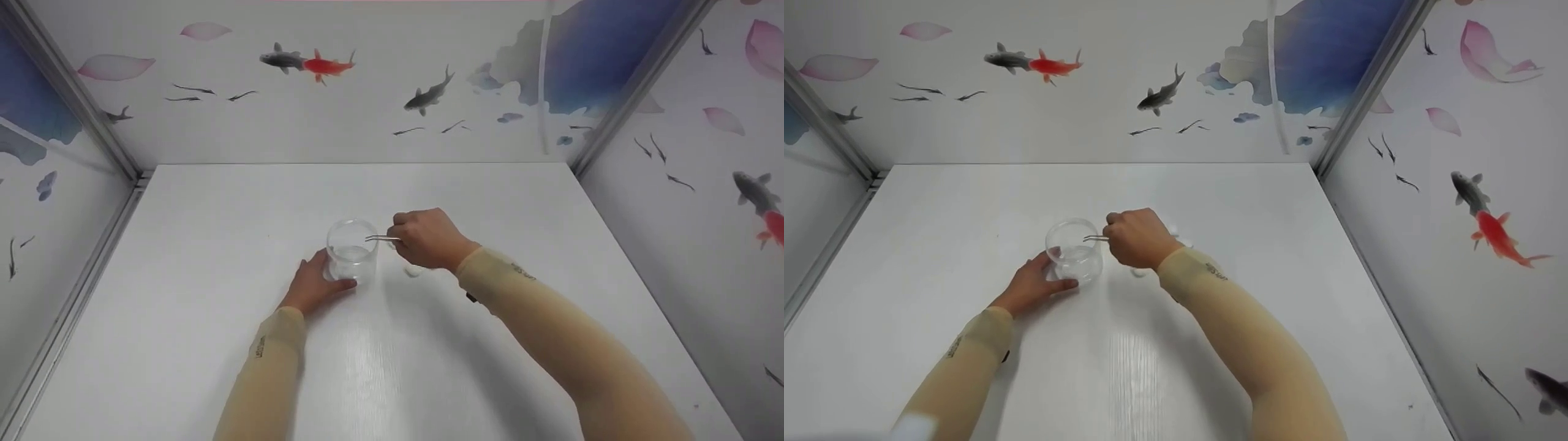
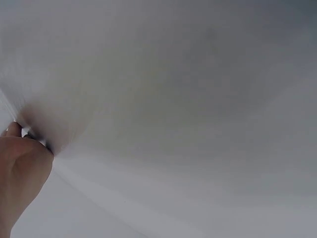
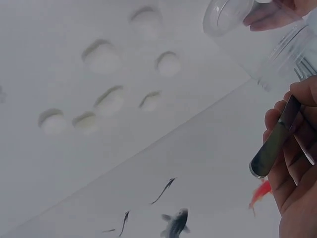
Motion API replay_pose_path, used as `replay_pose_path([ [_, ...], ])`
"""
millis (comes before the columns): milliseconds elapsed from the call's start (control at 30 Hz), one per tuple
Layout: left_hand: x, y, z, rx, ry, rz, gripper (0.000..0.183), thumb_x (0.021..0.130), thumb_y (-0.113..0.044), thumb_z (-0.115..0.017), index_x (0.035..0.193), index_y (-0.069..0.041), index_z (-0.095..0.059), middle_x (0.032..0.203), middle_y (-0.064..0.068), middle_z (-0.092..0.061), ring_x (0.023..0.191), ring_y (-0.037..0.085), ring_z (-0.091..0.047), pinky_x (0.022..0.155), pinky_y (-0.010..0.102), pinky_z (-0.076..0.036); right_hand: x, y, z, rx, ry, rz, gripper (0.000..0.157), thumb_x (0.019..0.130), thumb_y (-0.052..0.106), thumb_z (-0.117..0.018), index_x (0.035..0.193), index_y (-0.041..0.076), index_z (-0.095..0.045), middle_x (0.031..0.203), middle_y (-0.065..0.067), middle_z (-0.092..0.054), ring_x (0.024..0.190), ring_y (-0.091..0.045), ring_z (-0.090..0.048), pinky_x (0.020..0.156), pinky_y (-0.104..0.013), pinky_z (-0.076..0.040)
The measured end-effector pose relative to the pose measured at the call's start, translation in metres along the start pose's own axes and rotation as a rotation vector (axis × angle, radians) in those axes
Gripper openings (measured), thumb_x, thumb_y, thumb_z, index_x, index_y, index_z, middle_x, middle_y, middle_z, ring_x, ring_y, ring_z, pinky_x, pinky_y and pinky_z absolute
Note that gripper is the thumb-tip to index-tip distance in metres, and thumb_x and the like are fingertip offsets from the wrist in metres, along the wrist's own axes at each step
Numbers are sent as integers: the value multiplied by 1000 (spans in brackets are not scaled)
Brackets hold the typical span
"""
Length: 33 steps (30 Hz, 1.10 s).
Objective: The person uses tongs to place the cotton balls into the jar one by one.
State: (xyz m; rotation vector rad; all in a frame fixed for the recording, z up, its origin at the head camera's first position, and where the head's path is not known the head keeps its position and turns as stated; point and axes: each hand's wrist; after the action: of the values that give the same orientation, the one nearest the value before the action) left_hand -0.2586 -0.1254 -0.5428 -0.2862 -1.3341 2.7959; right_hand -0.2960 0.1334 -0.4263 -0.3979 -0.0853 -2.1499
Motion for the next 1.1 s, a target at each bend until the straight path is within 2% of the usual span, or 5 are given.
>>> replay_pose_path([
  [300,0,3,6,-4,1,2,99,81,-46,-81,156,-7,-30,158,15,-34,149,36,-16,123,47,-2,-54,-54,11,-29,-5,-128,11,84,3,-69,88,11,-77,75,-1,-63,56,-15,-57,46,-34,-52],
  [500,-1,6,7,4,8,0,100,80,-46,-82,156,-7,-29,158,15,-33,149,37,-15,123,48,-3,-102,-89,-1,-43,48,-263,9,85,4,-69,86,8,-77,75,-3,-64,59,-18,-61,51,-37,-55],
  [633,-2,5,6,3,18,16,101,80,-46,-82,157,-8,-29,159,15,-32,149,41,-11,122,52,-5,-124,-103,-9,-40,111,-343,8,87,7,-70,88,7,-78,77,-4,-64,63,-19,-63,54,-40,-57],
  [900,-1,3,3,-12,14,16,101,79,-48,-82,156,-7,-30,158,17,-33,148,44,-10,121,55,-8,-137,-112,-19,-46,214,-415,10,91,10,-68,92,9,-78,80,-4,-66,67,-20,-63,59,-41,-57],
  [1100,0,1,0,-26,15,26,102,79,-49,-82,156,-9,-29,159,15,-32,148,44,-9,121,56,-9,-135,-109,-23,-41,218,-404,10,91,10,-69,93,8,-79,80,-4,-66,68,-20,-64,60,-40,-57],
])
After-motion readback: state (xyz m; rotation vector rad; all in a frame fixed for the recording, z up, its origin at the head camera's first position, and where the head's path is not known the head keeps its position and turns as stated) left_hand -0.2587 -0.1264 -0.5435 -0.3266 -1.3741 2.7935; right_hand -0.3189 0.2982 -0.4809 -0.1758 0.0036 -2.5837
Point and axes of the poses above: each hand's wrist, its own x-axis towards the middle knuckle, its own z-axis out of the back of the hand, y = z × x
